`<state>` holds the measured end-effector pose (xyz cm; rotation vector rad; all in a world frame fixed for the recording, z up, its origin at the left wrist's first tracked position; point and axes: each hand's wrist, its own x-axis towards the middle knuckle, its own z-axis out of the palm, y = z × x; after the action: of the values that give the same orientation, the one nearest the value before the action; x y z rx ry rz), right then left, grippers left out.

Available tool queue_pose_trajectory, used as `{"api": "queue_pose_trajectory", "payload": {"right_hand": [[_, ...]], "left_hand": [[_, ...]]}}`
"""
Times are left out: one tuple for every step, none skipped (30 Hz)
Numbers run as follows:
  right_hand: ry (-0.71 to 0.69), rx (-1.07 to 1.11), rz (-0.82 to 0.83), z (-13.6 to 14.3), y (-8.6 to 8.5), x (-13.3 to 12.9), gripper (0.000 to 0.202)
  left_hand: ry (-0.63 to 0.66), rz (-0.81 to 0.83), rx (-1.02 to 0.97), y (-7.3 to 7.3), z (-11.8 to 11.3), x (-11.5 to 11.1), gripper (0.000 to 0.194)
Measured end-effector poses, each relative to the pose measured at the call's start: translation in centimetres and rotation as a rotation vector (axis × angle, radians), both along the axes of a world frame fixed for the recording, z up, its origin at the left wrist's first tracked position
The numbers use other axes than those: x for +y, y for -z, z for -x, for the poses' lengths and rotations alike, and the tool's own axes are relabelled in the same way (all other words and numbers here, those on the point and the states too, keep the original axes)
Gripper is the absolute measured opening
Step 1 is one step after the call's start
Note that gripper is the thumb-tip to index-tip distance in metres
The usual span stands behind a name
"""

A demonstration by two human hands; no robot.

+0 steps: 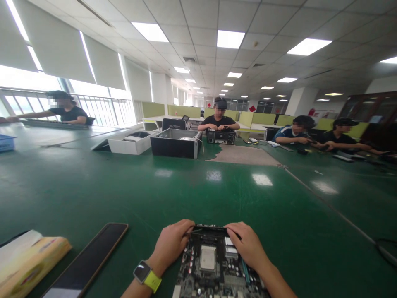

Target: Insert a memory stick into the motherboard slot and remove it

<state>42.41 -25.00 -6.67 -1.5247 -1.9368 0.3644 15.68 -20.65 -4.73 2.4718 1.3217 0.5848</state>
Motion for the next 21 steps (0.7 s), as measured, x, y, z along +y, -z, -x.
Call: {"api": "queue_pose_trajectory", "payload": {"right_hand": [[0.001,0.003,0.001,0.0,0.0,0.0,0.032],[0.001,0.005,0.003,0.1,-0.1,0.0,0.032],[0.001,0.007,0.007,0.2,-0.2,0.0,0.031],[0.003,0.01,0.008,0.2,-0.2,0.0,0.031],[0.007,0.012,0.009,0.3,-0.3,0.0,0.031],[0.01,0.014,0.01,0.3,-0.3,0.0,0.031],[0.011,0.014,0.012,0.4,-0.4,-0.1,0.031],[0.01,0.014,0.016,0.4,-0.4,-0.1,0.031],[0.01,0.014,0.017,0.5,-0.4,-0.1,0.031],[0.011,0.014,0.02,0.5,-0.5,-0.1,0.031],[0.012,0.016,0.022,0.5,-0.5,-0.1,0.032],[0.014,0.017,0.023,0.6,-0.5,-0.1,0.032],[0.017,0.019,0.025,0.6,-0.5,-0.1,0.032],[0.019,0.02,0.028,0.6,-0.5,-0.1,0.033],[0.017,0.02,0.033,0.6,-0.5,-0.1,0.032],[0.015,0.019,0.035,0.6,-0.5,-0.1,0.032],[0.016,0.018,0.033,0.6,-0.5,-0.1,0.032],[0.018,0.016,0.03,0.6,-0.5,0.0,0.032],[0.021,0.014,0.027,0.5,-0.4,0.0,0.032],[0.027,0.011,0.022,0.5,-0.3,0.0,0.033],[0.031,0.008,0.019,0.4,-0.2,0.0,0.033]], "left_hand": [[-0.001,0.009,-0.007,0.0,0.0,0.1,0.025],[-0.002,0.018,-0.013,0.0,0.0,0.2,0.025],[-0.003,0.025,-0.019,0.0,0.0,0.3,0.025],[-0.003,0.031,-0.025,0.0,0.0,0.4,0.024],[-0.001,0.035,-0.029,0.1,0.1,0.5,0.024],[0.001,0.037,-0.032,0.2,0.1,0.6,0.024],[0.003,0.037,-0.033,0.3,0.1,0.7,0.024],[0.005,0.034,-0.032,0.4,0.1,0.8,0.025],[0.007,0.032,-0.031,0.5,0.1,0.9,0.025],[0.007,0.029,-0.029,0.6,0.1,0.9,0.025],[0.006,0.025,-0.028,0.7,0.1,1.0,0.025],[0.005,0.023,-0.029,0.7,0.1,1.1,0.025],[0.009,0.022,-0.031,0.8,0.1,1.2,0.025],[0.012,0.023,-0.034,0.8,0.1,1.3,0.025],[0.015,0.022,-0.037,0.9,0.1,1.4,0.025],[0.017,0.021,-0.039,0.9,0.1,1.5,0.025],[0.017,0.018,-0.039,0.8,0.1,1.5,0.025],[0.014,0.013,-0.037,0.8,0.1,1.5,0.026],[0.008,0.008,-0.033,0.8,0.1,1.5,0.026],[0.001,0.003,-0.028,0.7,0.0,1.4,0.026],[-0.002,0.0,-0.023,0.7,0.0,1.3,0.026]]}}
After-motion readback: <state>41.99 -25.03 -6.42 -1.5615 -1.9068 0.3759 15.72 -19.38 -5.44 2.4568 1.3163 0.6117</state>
